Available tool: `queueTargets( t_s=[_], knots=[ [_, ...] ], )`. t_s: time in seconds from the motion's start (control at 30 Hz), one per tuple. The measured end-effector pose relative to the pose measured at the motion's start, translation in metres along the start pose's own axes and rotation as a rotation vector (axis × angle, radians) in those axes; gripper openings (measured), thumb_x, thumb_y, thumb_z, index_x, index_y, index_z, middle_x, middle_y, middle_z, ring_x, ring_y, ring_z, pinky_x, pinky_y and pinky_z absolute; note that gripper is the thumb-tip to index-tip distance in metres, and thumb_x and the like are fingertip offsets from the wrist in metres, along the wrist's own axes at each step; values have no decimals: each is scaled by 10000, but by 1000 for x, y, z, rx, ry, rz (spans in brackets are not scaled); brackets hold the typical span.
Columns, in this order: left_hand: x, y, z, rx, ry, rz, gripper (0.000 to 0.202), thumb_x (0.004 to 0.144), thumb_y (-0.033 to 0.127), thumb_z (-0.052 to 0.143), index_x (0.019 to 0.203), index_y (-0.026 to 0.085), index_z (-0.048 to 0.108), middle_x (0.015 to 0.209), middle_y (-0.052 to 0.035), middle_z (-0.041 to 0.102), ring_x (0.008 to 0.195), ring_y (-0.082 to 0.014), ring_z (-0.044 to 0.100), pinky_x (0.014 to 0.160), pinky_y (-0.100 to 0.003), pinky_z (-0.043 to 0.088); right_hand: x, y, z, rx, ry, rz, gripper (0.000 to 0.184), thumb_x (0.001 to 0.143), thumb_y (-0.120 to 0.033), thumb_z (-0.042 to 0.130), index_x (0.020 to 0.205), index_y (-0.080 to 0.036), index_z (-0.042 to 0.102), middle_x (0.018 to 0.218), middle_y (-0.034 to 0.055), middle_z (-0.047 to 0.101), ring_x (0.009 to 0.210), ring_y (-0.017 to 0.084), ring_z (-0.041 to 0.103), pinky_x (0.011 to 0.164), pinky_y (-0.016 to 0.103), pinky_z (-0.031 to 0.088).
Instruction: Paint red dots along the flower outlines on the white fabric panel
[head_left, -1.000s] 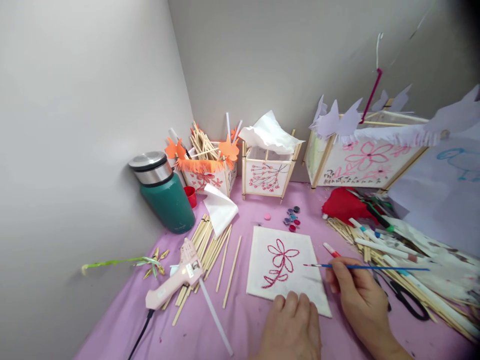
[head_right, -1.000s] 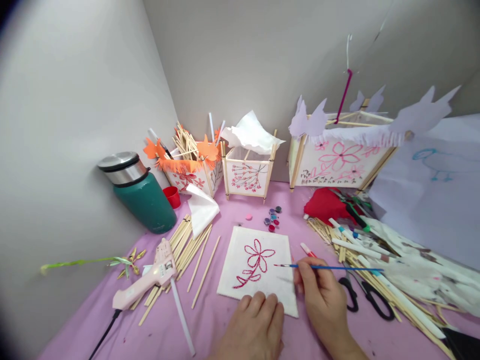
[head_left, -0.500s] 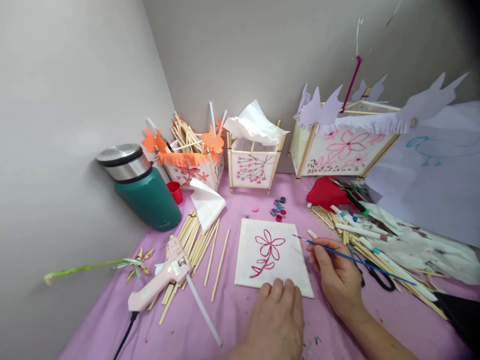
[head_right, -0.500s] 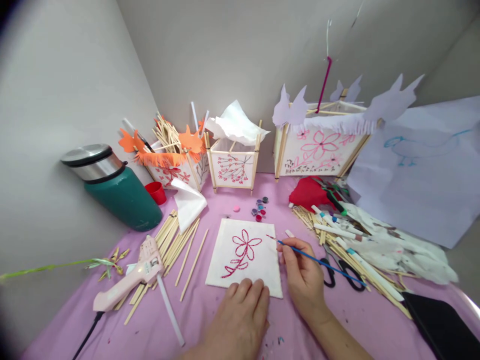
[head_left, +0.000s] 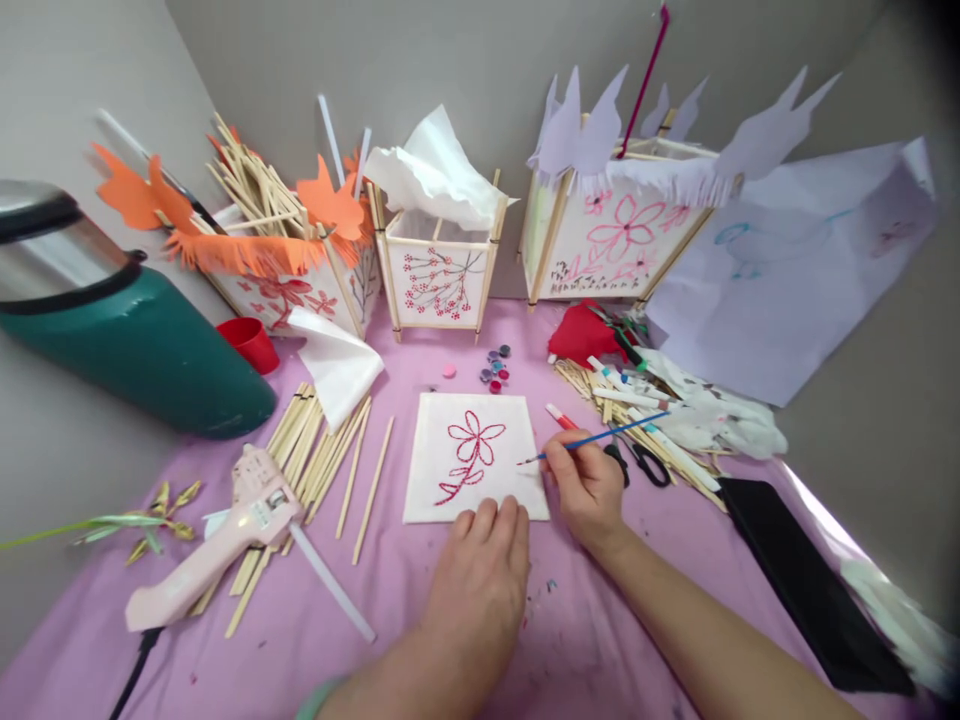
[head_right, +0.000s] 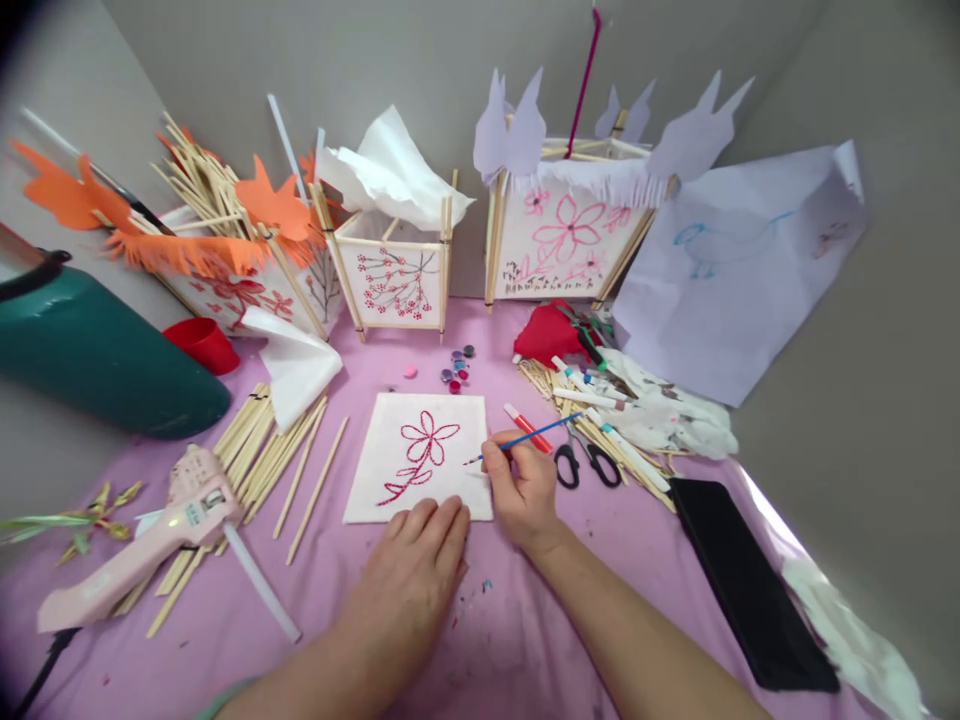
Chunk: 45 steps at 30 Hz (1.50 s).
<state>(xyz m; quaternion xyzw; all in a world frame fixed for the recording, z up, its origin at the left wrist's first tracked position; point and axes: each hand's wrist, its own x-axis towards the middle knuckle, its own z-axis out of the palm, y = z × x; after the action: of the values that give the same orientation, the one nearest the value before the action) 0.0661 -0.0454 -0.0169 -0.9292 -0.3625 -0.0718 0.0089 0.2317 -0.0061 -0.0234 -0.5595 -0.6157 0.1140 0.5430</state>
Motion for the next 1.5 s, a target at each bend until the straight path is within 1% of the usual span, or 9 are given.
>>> queueTargets(
  t_s=[0.13, 0.2, 0.37, 0.57, 0.73, 0.9, 1.07, 1.33, 1.5],
  knots=[
    [-2, 0, 1, 2, 24, 10, 414, 896, 167, 382, 1285, 62, 476, 1292, -110, 532, 1082, -283, 473, 881, -405, 394, 1, -1, 0, -67, -17, -93, 134, 860, -199, 526, 736, -178, 571, 683, -1, 625, 563, 97, 571, 529, 218, 435],
    [-3, -1, 1, -2, 27, 7, 419, 894, 175, 388, 1289, 63, 473, 1295, -111, 531, 1096, -287, 467, 891, -407, 388, 2, -1, 1, -76, -15, -107, 130, 852, -190, 535, 728, -179, 573, 696, -3, 630, 560, 93, 571, 524, 213, 433],
    [-4, 2, -1, -29, 45, 21, 400, 890, 200, 425, 1268, 90, 494, 1299, -103, 530, 1107, -271, 466, 912, -400, 379, 3, 0, 2, -60, -33, -77, 123, 845, -184, 548, 724, -181, 571, 669, -16, 621, 517, 81, 555, 492, 202, 426],
    [-2, 4, -7, -29, 60, 36, 344, 890, 212, 443, 1194, 103, 563, 1224, -94, 591, 1039, -249, 521, 882, -375, 400, 3, -1, 3, -51, -60, -82, 164, 840, -173, 558, 677, -178, 563, 641, -17, 606, 518, 80, 546, 499, 204, 427],
    [-5, 4, -3, -23, 81, -3, 373, 881, 219, 446, 1223, 103, 539, 1270, -109, 559, 1100, -271, 497, 924, -404, 373, 3, 0, 4, -34, -61, -77, 167, 833, -164, 569, 667, -179, 558, 650, -18, 608, 522, 77, 554, 501, 202, 432],
    [-6, 6, 3, -30, 85, -25, 365, 883, 224, 445, 1216, 108, 542, 1275, -109, 556, 1110, -268, 493, 921, -401, 369, 3, -1, 3, -29, -64, -65, 163, 830, -165, 576, 667, -179, 560, 658, -18, 614, 506, 69, 555, 483, 193, 430],
    [-5, 5, 1, -23, 85, -30, 371, 880, 230, 455, 1219, 105, 539, 1283, -108, 552, 1114, -269, 483, 920, -404, 366, 2, -1, 4, -26, -63, -54, 167, 826, -176, 581, 660, -179, 565, 664, -14, 628, 500, 74, 568, 471, 193, 434],
    [-6, 5, 1, -24, 52, -11, 380, 896, 221, 428, 1251, 114, 508, 1315, -94, 522, 1118, -261, 459, 917, -399, 363, 2, 0, 5, -63, -72, -25, 170, 838, -249, 573, 679, -190, 578, 649, 6, 650, 497, 108, 589, 455, 215, 456],
    [-4, 5, 1, -21, 55, -12, 374, 888, 229, 444, 1231, 108, 531, 1293, -93, 543, 1094, -263, 472, 907, -398, 369, 2, 0, 5, -62, -76, -30, 153, 832, -231, 579, 686, -187, 586, 636, 0, 644, 496, 105, 588, 459, 213, 450]
  ],
)
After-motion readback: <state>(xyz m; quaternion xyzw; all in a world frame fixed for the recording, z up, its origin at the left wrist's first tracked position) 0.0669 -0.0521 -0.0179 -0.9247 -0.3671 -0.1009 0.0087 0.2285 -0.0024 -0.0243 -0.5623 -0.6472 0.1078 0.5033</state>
